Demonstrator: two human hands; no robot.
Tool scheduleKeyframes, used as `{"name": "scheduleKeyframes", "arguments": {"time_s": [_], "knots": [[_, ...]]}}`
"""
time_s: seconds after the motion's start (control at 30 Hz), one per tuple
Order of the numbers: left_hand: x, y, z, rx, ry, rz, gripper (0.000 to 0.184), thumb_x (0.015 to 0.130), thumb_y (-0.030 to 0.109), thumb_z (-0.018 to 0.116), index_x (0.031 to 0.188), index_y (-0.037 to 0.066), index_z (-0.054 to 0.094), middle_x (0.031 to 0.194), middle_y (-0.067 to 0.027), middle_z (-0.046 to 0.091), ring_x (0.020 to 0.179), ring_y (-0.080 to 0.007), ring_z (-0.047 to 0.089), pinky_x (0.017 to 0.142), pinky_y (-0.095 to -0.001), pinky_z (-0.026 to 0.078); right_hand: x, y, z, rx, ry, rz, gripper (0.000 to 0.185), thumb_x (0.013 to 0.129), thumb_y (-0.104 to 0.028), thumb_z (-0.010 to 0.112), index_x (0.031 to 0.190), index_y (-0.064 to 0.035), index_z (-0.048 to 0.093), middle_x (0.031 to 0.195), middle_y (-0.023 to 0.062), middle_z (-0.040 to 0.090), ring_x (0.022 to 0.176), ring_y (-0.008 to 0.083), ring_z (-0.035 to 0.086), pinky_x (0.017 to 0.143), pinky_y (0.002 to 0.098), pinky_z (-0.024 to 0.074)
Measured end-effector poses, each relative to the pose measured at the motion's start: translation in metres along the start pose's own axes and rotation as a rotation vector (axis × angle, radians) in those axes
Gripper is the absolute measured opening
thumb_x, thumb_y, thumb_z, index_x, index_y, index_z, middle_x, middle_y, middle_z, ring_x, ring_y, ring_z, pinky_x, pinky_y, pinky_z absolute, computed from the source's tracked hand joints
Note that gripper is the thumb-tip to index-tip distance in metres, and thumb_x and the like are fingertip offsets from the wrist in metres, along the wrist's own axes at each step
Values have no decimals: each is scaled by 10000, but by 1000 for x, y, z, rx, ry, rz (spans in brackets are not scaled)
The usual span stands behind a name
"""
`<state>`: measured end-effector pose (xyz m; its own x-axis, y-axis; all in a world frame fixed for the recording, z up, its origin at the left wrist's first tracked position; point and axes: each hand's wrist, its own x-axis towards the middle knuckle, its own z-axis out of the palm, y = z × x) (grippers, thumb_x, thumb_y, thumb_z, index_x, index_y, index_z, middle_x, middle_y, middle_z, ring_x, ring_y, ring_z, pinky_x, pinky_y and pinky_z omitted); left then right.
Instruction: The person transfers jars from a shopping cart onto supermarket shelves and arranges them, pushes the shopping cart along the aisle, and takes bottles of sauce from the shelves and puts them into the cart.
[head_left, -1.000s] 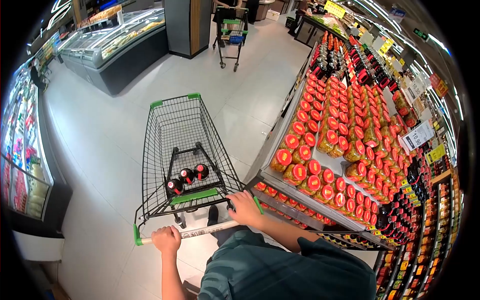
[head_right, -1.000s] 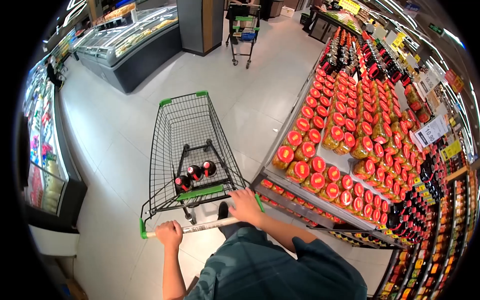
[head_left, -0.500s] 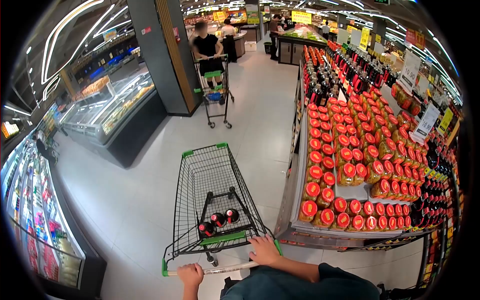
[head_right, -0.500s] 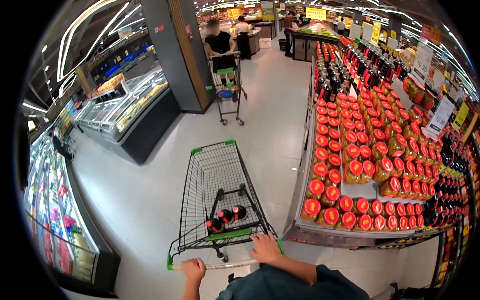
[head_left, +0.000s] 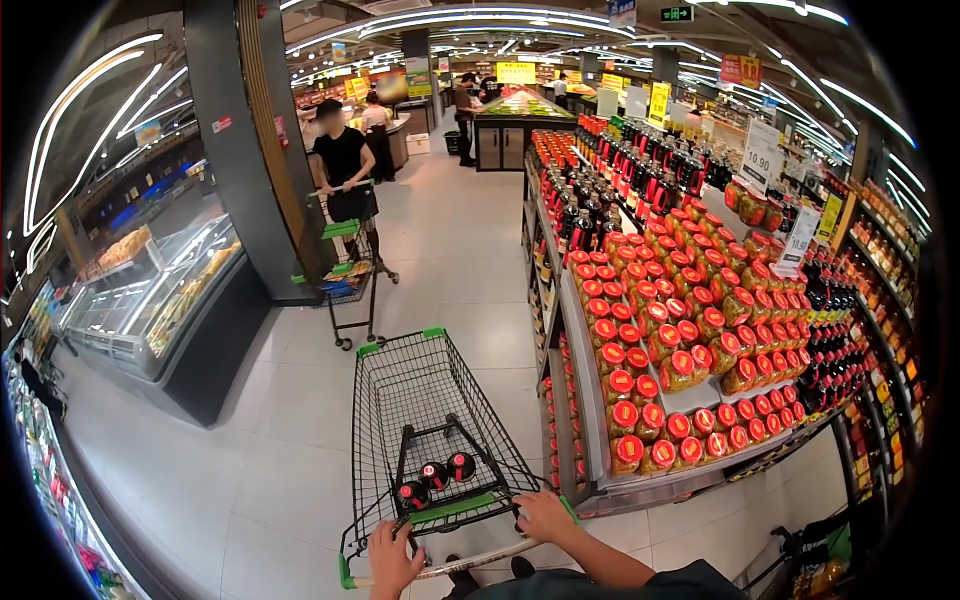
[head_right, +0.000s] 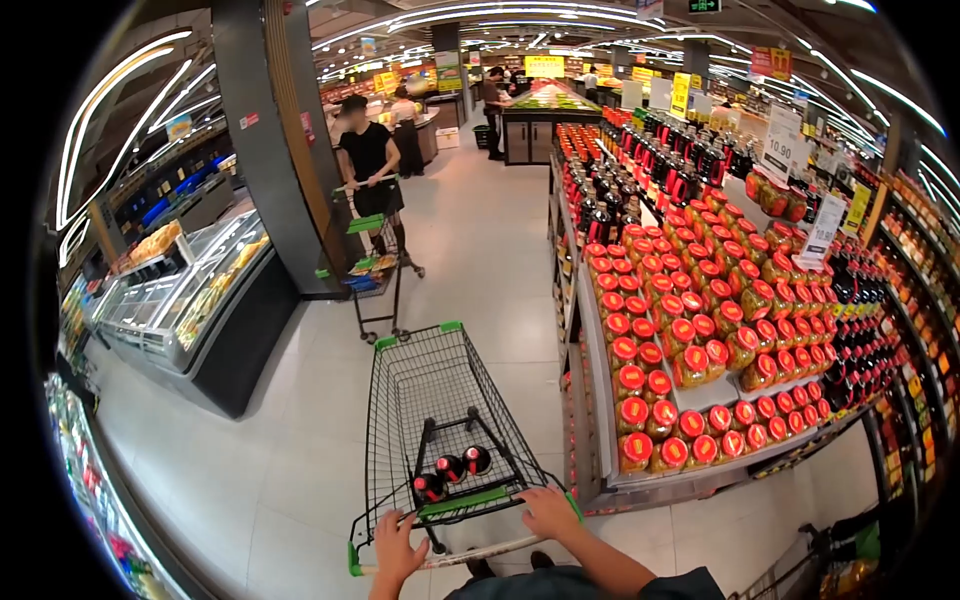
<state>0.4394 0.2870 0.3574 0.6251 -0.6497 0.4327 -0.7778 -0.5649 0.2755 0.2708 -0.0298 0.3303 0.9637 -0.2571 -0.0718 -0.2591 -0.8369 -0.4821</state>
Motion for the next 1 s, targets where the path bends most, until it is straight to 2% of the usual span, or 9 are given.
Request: {"name": "scheduleKeyframes", "arguments": {"time_s": [0.03,0.13,0.17,0.23,0.33,0.53,0.6,0.77,1.0], "knots": [[8,-16,4,56,-16,6,498,882,422,684,1256,93,671,1100,-120,692,1111,-325,584,920,-488,431,6,3,3,-2,24,25,462,875,-262,633,1307,-98,639,1276,143,671,1203,322,601,1138,476,375],[9,-78,39,-132,-319,-129,589,892,521,688,1311,109,661,1025,-119,711,1048,-347,630,924,-533,427,20,-11,-6,-31,141,90,390,851,-231,639,1210,-90,694,1185,136,705,1108,339,643,1033,467,470],[14,-97,50,-122,-474,-141,567,905,569,671,1218,99,711,967,-139,712,944,-370,670,870,-538,474,24,-14,-4,-39,185,112,381,845,-222,638,1197,-89,698,1168,131,709,1087,340,650,1007,468,486],[30,-113,66,-171,-484,-99,507,915,553,667,1126,99,745,932,-155,707,874,-379,678,805,-517,506,31,-16,7,-104,257,147,352,819,-193,640,1149,-89,706,1110,116,721,1015,338,672,914,473,528],[52,-119,62,-220,-463,-40,431,933,516,662,963,102,777,894,-172,692,824,-374,680,690,-472,536,41,-26,18,-123,336,234,317,812,-195,655,1108,-88,698,1045,140,713,933,364,684,799,485,541],[92,-139,71,-310,-498,-32,385,932,455,700,1007,84,773,942,-130,692,859,-354,682,739,-436,535,63,-41,19,4,529,372,217,847,-137,630,1029,-68,723,1100,124,729,962,350,690,830,448,566],[103,-146,83,-363,-519,-1,383,942,443,694,1014,75,770,969,-126,691,876,-348,683,750,-430,532,73,-38,20,2,578,384,131,840,-163,634,911,-70,692,982,118,704,911,347,682,786,455,563],[136,-157,91,-340,-581,27,397,909,438,728,1062,74,764,1058,-105,693,957,-334,682,808,-413,538,95,-39,11,21,593,449,147,843,-178,639,932,-76,699,990,90,703,934,314,690,783,449,571],[179,-168,117,-311,-597,72,239,894,273,749,1065,106,751,1048,-91,702,942,-316,695,805,-406,543,130,-19,4,36,584,492,150,849,-171,633,944,-80,704,1034,70,700,972,290,685,811,435,571]]}}
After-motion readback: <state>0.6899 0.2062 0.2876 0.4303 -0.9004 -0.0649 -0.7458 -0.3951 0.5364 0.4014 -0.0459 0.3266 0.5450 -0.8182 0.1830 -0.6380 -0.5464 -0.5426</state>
